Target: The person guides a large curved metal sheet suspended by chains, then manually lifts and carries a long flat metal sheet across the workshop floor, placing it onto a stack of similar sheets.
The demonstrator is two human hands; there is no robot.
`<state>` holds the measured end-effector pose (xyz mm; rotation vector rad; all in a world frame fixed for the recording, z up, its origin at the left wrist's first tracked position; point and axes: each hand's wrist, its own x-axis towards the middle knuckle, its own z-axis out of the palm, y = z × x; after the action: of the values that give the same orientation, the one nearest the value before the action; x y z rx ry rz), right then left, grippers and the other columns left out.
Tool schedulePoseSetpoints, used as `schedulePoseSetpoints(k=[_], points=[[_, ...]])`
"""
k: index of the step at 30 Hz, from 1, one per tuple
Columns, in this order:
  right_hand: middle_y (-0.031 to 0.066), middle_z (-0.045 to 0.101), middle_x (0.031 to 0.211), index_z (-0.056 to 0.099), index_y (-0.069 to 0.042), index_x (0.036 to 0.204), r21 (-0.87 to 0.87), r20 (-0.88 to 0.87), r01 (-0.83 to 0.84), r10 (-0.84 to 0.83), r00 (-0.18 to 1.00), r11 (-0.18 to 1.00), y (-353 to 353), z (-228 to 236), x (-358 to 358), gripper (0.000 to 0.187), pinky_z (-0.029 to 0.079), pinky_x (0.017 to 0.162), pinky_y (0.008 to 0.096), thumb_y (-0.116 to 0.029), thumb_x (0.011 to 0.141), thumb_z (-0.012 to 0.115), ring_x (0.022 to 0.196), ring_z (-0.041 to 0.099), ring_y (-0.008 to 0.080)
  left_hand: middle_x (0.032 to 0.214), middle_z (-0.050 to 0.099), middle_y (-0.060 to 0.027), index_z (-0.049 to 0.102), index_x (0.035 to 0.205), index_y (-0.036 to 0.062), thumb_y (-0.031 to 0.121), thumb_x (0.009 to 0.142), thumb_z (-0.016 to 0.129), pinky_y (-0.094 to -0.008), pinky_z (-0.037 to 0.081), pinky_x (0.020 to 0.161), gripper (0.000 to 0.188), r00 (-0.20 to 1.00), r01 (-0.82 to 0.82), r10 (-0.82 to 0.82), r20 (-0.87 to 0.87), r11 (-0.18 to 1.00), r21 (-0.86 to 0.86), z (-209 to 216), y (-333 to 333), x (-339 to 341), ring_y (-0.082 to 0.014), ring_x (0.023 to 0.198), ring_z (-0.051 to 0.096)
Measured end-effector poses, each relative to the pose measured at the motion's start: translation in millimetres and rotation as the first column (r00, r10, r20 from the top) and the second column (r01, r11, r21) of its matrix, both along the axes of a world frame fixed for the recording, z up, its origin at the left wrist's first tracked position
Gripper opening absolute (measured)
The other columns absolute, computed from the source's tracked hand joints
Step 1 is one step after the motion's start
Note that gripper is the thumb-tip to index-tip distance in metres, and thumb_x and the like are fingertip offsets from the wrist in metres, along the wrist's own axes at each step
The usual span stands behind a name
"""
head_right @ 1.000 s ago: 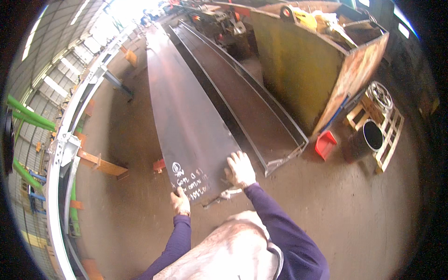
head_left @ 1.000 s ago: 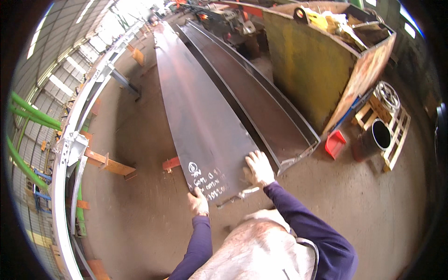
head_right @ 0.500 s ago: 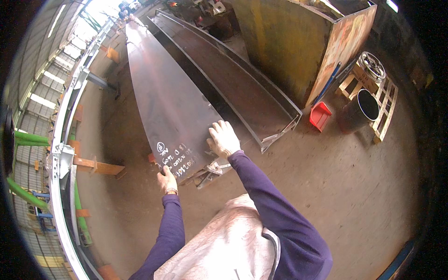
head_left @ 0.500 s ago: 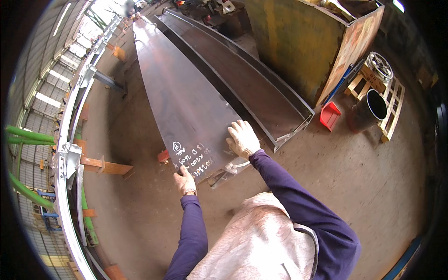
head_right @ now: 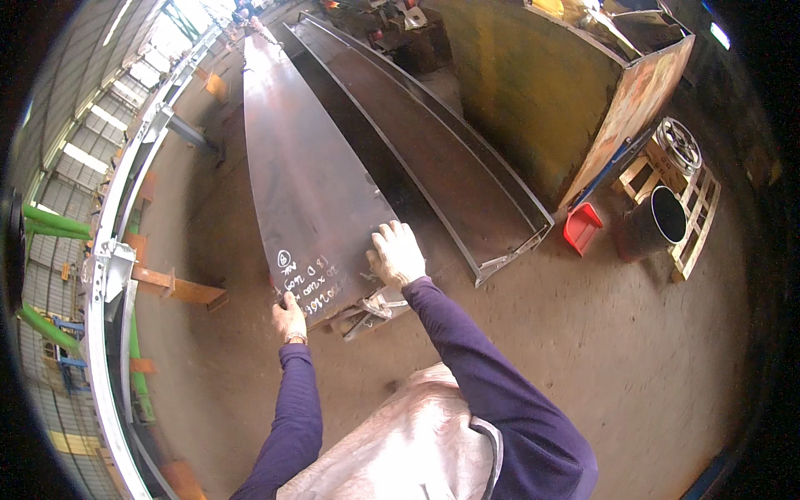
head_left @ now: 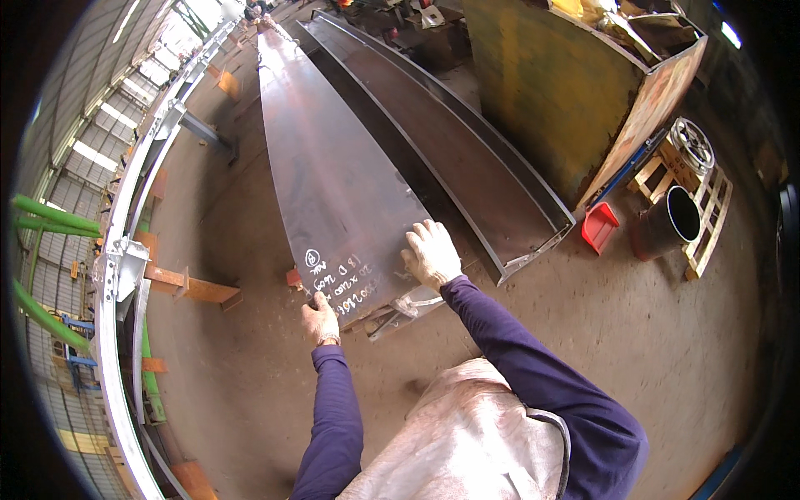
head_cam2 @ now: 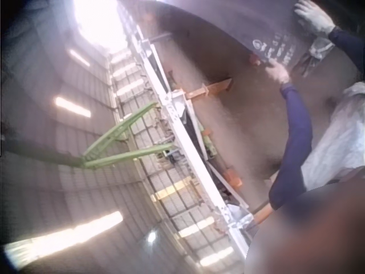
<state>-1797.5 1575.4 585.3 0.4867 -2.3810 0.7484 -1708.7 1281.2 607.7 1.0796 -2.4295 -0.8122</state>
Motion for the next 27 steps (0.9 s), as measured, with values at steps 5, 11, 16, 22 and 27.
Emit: schedulePoseSetpoints(k=[5, 11, 16, 22, 27], points=[[0.0213, 0.064, 0.128, 0.067, -0.001, 0.115, -0.023, 0.036, -0.036, 0.037, 0.999, 0.999, -8.3, -3.2, -6.5, 0.040, 0.037, 0.114, 0.0517, -0.027, 0.085, 0.073, 0.131, 0.051, 0.0401, 0.088, 0.077, -0.0131, 0.066, 0.104, 0.0023, 0.058, 0.100, 0.060, -0.0428, 0.058, 0.069, 0.056, 1.000, -0.006, 0.006, 0.010, 0.999, 0.043, -2.2, -13.2, -5.2, -0.0263, 0.067, 0.076], [0.0219, 0.064, 0.128, 0.067, -0.001, 0.113, -0.029, 0.043, -0.045, 0.046, 0.998, 0.999, -16.8, -2.1, -6.8, 0.039, 0.038, 0.113, 0.0520, -0.026, 0.084, 0.073, 0.129, 0.052, 0.0405, 0.086, 0.076, -0.0158, 0.066, 0.102, 0.0011, 0.060, 0.100, 0.059, -0.0425, 0.058, 0.066, 0.060, 0.999, 0.035, -0.035, 0.002, 0.999, 0.031, -6.4, -30.3, -9.4, -0.0272, 0.063, 0.075], [0.0213, 0.064, 0.127, 0.066, -0.001, 0.111, -0.061, 0.047, -0.041, 0.044, 0.998, 0.997, -20.1, -7.1, -9.5, 0.038, 0.038, 0.112, 0.0518, -0.026, 0.083, 0.073, 0.127, 0.052, 0.0404, 0.088, 0.074, -0.0178, 0.066, 0.104, -0.0007, 0.061, 0.100, 0.059, -0.0426, 0.057, 0.065, 0.062, 0.999, 0.050, -0.049, -0.018, 0.996, 0.073, -5.4, -31.0, -13.1, -0.0261, 0.061, 0.073], [0.0202, 0.063, 0.123, 0.066, 0.000, 0.108, -0.093, 0.074, -0.081, 0.088, 0.993, 0.992, -24.9, -15.2, -9.9, 0.036, 0.041, 0.108, 0.0506, -0.023, 0.081, 0.073, 0.123, 0.053, 0.0394, 0.093, 0.075, -0.0189, 0.067, 0.109, -0.0044, 0.061, 0.099, 0.059, -0.0415, 0.057, 0.065, 0.067, 1.000, 0.010, -0.010, 0.011, 1.000, 0.003, -23.4, -36.6, -8.4, -0.0272, 0.065, 0.073], [0.0202, 0.062, 0.122, 0.067, 0.001, 0.109, -0.100, 0.087, -0.074, 0.083, 0.993, 0.992, -25.8, -37.3, -7.6, 0.038, 0.042, 0.106, 0.0501, -0.023, 0.080, 0.073, 0.122, 0.052, 0.0396, 0.096, 0.073, -0.0182, 0.064, 0.110, -0.0057, 0.059, 0.101, 0.060, -0.0362, 0.058, 0.056, 0.065, 1.000, 0.010, -0.010, 0.005, 0.995, 0.098, -44.3, -36.7, -9.1, -0.0272, 0.062, 0.072]])
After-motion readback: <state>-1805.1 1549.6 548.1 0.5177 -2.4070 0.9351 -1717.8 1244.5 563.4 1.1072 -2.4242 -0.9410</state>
